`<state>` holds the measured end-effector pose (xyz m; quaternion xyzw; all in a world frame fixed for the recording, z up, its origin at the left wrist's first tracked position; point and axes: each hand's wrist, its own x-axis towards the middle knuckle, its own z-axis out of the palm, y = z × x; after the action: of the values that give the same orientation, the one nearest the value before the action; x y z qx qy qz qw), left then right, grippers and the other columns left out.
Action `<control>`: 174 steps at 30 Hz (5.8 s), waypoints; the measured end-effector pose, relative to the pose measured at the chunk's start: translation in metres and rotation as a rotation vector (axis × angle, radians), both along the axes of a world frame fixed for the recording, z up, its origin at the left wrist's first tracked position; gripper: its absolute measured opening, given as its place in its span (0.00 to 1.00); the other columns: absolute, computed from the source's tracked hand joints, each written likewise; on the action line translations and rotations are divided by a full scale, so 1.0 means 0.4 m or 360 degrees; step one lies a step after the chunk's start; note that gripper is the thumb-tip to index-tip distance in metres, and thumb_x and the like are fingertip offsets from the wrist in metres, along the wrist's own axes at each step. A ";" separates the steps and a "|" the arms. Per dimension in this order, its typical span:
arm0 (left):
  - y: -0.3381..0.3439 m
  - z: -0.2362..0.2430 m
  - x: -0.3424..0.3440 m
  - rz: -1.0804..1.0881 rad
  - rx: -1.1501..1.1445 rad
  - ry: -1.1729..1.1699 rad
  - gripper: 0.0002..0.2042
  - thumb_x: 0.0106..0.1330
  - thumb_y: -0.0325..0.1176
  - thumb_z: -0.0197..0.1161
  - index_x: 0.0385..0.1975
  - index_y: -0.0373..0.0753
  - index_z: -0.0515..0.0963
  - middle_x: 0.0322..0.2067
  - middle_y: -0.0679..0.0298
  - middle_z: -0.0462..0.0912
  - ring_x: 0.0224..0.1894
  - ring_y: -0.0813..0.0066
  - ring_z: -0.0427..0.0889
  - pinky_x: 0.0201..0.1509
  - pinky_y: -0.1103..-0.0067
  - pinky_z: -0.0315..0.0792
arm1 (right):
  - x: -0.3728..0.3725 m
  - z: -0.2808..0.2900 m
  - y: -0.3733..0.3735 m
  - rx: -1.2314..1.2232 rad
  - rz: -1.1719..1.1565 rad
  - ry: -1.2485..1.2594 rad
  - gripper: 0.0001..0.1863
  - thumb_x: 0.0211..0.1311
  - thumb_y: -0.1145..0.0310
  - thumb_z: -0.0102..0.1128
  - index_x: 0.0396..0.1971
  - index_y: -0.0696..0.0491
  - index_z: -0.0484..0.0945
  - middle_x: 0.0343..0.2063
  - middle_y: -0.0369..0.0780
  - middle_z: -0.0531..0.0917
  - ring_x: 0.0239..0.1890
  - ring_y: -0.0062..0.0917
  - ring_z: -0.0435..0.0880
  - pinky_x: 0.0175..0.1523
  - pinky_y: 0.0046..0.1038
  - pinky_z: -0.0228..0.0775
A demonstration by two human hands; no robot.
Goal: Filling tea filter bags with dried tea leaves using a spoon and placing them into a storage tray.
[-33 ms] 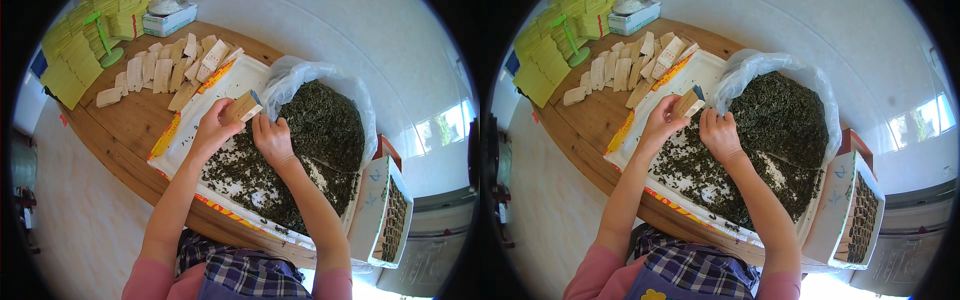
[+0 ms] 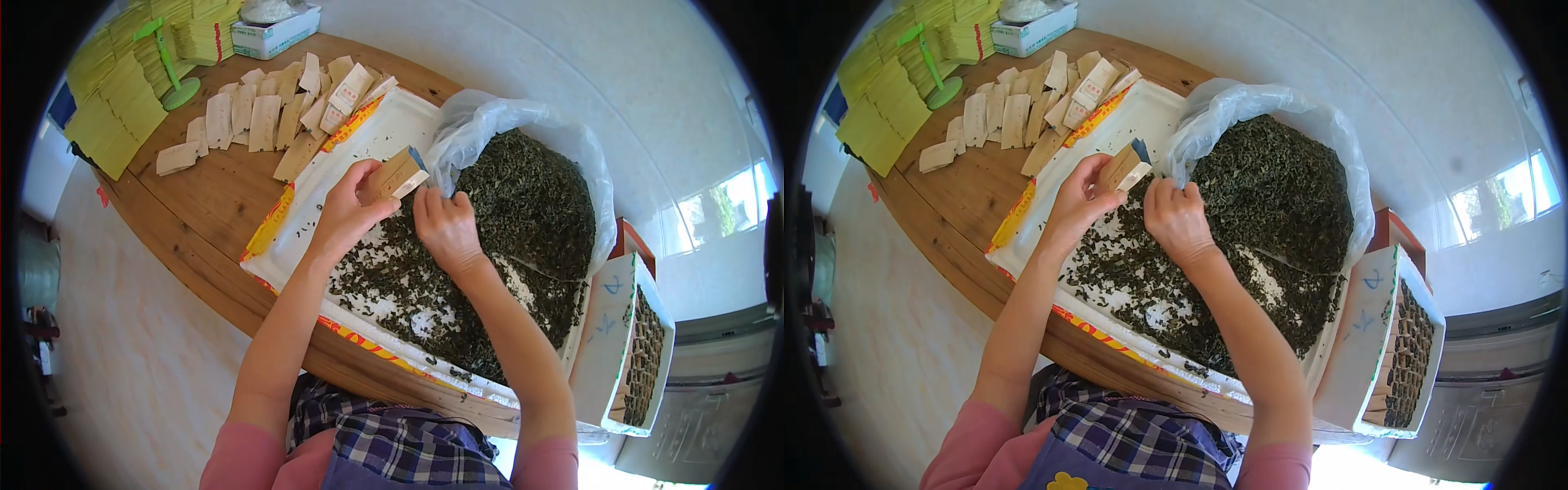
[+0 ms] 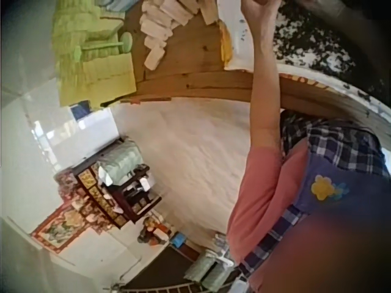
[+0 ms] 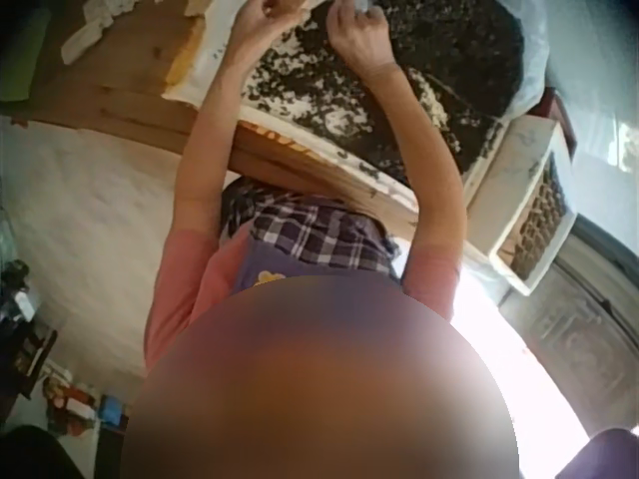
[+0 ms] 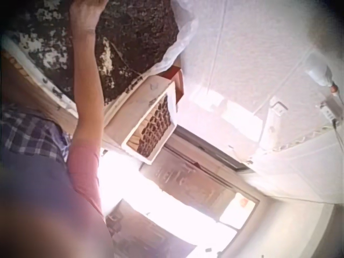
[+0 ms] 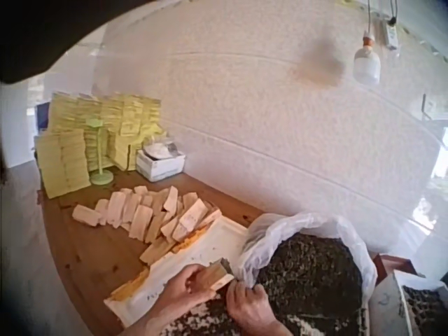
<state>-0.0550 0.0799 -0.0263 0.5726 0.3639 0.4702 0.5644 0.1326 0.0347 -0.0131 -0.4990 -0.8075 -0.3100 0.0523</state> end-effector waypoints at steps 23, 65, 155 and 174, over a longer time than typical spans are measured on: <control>-0.034 0.019 0.013 -0.0173 0.0255 0.0578 0.26 0.51 0.28 0.69 0.53 0.36 0.73 0.48 0.57 0.80 0.51 0.66 0.79 0.57 0.74 0.70 | 0.228 0.136 -0.474 -0.0717 -0.0839 0.2696 0.09 0.63 0.77 0.54 0.39 0.60 0.82 0.22 0.37 0.80 0.23 0.22 0.79 0.30 0.23 0.71; -0.090 0.030 0.157 -0.1053 0.0337 0.0649 0.28 0.49 0.27 0.74 0.53 0.39 0.73 0.48 0.65 0.77 0.49 0.73 0.76 0.56 0.74 0.70 | 0.143 0.194 -0.378 -0.0078 0.0000 0.1057 0.15 0.46 0.88 0.60 0.37 0.60 0.79 0.28 0.43 0.83 0.27 0.34 0.81 0.33 0.32 0.70; -0.097 0.032 0.194 -0.0836 0.0784 0.0980 0.24 0.49 0.25 0.68 0.50 0.35 0.73 0.46 0.56 0.78 0.50 0.59 0.79 0.56 0.70 0.72 | 0.237 0.150 -0.376 -0.0290 -0.0959 0.2761 0.06 0.63 0.76 0.55 0.34 0.62 0.80 0.19 0.37 0.79 0.13 0.17 0.74 0.19 0.19 0.64; -0.110 0.016 0.186 -0.1287 -0.0399 -0.0103 0.36 0.54 0.30 0.74 0.63 0.36 0.63 0.57 0.62 0.73 0.60 0.75 0.71 0.64 0.75 0.68 | 0.115 0.282 -0.380 0.0338 -0.0133 0.1143 0.11 0.49 0.89 0.60 0.34 0.62 0.80 0.28 0.45 0.84 0.27 0.35 0.83 0.32 0.30 0.74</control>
<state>0.0192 0.0359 -0.0198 0.5811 0.1463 0.1809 0.7798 0.1788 -0.1175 0.0997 -0.6002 -0.6801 -0.1990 0.3710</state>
